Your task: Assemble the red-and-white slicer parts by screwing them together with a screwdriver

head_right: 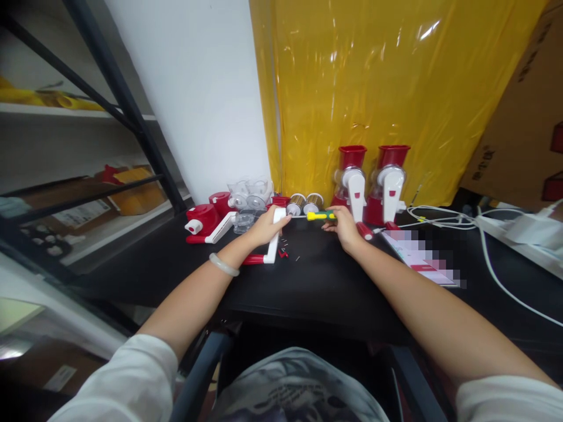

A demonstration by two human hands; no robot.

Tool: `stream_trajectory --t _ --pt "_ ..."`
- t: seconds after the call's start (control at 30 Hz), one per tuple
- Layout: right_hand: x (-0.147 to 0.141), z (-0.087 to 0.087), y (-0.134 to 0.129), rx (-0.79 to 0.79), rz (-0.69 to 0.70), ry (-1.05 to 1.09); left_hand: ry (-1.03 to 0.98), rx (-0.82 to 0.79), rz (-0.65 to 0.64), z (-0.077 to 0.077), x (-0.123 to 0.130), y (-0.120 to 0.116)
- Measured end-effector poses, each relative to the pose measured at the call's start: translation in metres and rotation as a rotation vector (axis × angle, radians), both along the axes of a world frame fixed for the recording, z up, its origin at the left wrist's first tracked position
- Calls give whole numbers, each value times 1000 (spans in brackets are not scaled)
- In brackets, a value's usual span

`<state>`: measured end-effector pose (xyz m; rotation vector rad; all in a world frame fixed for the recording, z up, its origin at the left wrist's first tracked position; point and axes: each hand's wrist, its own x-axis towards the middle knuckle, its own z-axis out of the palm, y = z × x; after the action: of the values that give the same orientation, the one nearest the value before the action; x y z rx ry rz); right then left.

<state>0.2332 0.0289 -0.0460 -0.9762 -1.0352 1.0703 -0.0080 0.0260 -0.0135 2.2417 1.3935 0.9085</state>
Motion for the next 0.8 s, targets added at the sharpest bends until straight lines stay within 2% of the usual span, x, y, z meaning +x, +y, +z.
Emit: stream_trajectory --t 0.27,0.5,0.6,0.7,0.8 --pt "-2 0 -2 14 -26 -20 -5 2 -6 0 0 0" --pt "-1 -6 0 122 -50 -180 -19 8 -9 0 0 -1" --pt "-1 -6 2 66 -68 -141 -19 10 -7 0 0 -1" --pt "0 -4 3 -5 -20 -48 -25 1 0 0 0 -1" --pt "1 -2 2 6 14 -9 -25 1 -2 0 0 -1"
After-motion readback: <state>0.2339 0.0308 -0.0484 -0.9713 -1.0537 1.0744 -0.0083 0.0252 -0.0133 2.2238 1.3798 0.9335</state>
